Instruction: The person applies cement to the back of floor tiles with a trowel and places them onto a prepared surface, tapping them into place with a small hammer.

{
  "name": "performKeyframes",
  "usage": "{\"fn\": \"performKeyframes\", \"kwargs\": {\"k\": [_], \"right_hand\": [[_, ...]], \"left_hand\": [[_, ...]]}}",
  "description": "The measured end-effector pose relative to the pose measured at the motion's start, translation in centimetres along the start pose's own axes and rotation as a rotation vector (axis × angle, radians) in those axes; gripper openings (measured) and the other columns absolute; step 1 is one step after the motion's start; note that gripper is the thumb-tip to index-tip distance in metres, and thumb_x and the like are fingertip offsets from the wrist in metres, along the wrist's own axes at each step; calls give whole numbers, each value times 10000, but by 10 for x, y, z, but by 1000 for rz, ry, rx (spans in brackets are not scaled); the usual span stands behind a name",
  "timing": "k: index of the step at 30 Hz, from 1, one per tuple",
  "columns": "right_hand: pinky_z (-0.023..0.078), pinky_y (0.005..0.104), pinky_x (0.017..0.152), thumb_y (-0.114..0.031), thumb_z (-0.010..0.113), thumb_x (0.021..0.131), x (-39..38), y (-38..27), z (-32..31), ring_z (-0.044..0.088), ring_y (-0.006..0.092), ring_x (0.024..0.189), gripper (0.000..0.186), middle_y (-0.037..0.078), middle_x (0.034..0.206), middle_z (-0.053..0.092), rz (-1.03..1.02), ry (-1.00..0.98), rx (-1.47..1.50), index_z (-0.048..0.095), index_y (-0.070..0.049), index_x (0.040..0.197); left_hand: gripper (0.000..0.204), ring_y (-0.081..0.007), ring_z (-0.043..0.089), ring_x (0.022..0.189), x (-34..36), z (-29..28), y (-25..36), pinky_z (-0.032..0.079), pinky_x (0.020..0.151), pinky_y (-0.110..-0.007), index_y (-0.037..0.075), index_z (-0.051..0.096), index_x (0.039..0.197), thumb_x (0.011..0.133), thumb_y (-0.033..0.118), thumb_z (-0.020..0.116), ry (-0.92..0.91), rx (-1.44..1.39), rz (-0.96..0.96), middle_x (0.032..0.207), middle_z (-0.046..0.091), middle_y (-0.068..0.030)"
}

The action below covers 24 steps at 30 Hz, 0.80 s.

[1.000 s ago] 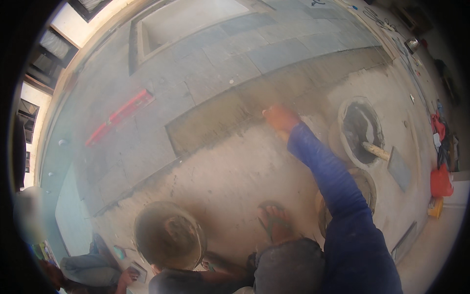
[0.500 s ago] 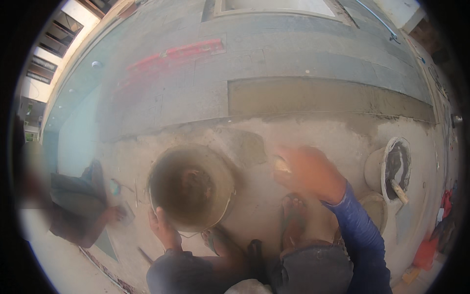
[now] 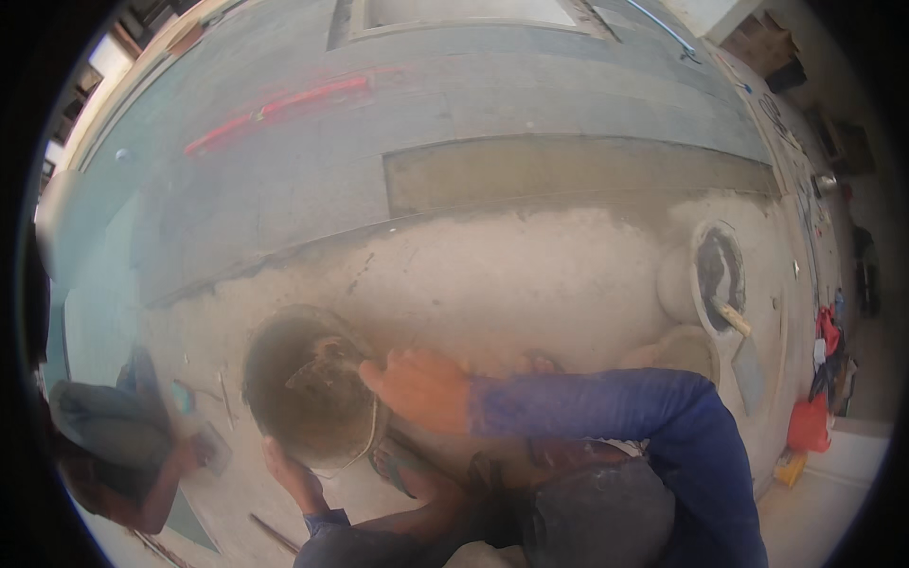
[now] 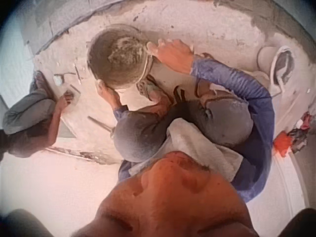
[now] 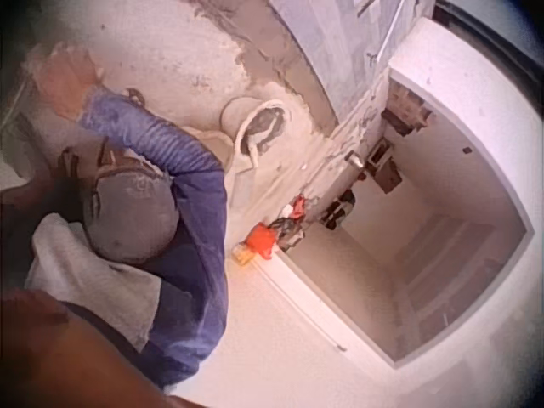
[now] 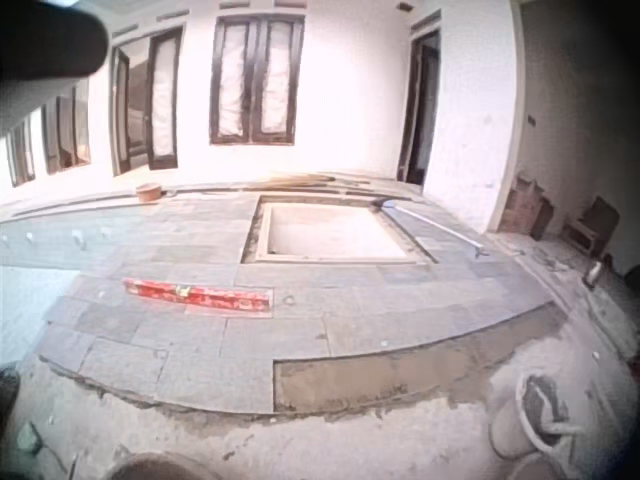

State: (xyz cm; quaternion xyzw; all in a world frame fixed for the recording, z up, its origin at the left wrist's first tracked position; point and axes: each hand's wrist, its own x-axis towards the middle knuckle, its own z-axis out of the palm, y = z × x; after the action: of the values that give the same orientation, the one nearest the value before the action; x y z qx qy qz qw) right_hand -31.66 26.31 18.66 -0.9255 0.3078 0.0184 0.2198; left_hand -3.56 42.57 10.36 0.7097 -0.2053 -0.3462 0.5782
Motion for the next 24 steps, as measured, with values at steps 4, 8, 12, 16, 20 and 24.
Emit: {"fn": "performKeyframes", "kwargs": {"k": [4, 8, 12, 16, 20, 24], "right_hand": [[573, 445, 649, 7, 704, 701, 40, -33, 5, 699, 407, 807, 560, 288, 845, 655, 44, -140, 524, 455, 141, 1184], [600, 396, 774, -36, 779, 624, 53, -52, 43, 700, 394, 946, 680, 321, 987, 655, 142, -41, 369, 482, 131, 1212], [583, 429, 796, -139, 797, 606, 55, -52, 28, 707, 384, 908, 447, 263, 899, 693, 97, -130, 421, 646, 96, 955], [549, 494, 736, -204, 694, 751, -26, -1, -3, 683, 424, 818, 275, 252, 747, 661, 254, 215, 590, 663, 65, 797], [510, 517, 768, -172, 598, 872, -178, 51, -10, 651, 421, 853, 196, 225, 861, 634, 791, 591, 444, 616, 19, 911], [487, 522, 719, -215, 649, 847, -304, 19, 22, 643, 377, 811, 193, 168, 893, 616, 1301, 847, 97, 606, -33, 798]], "left_hand": [[500, -430, 636, 1003, 28, -11, -23, 493, 949, -424, -44, 566, 1312, 1020, 356, 495, -103, 730, 186, 1148, 655, -280], [523, -400, 638, 937, 44, 36, -20, 515, 879, -439, -39, 630, 1177, 1044, 419, 415, -18, 573, 364, 1051, 668, -248], [517, -383, 634, 932, 56, 67, 26, 521, 862, -436, -32, 623, 1184, 1042, 424, 424, -96, 565, 454, 1047, 659, -235], [513, -370, 630, 928, 67, 94, 48, 525, 849, -434, -26, 618, 1190, 1040, 428, 432, -196, 555, 530, 1044, 652, -225], [508, -352, 625, 923, 74, 126, 68, 531, 831, -430, -18, 611, 1198, 1038, 434, 442, -284, 513, 576, 1040, 642, -211], [504, -334, 620, 917, 71, 157, 91, 537, 813, -427, -10, 605, 1205, 1036, 440, 452, -334, 476, 640, 1036, 632, -197]]}}
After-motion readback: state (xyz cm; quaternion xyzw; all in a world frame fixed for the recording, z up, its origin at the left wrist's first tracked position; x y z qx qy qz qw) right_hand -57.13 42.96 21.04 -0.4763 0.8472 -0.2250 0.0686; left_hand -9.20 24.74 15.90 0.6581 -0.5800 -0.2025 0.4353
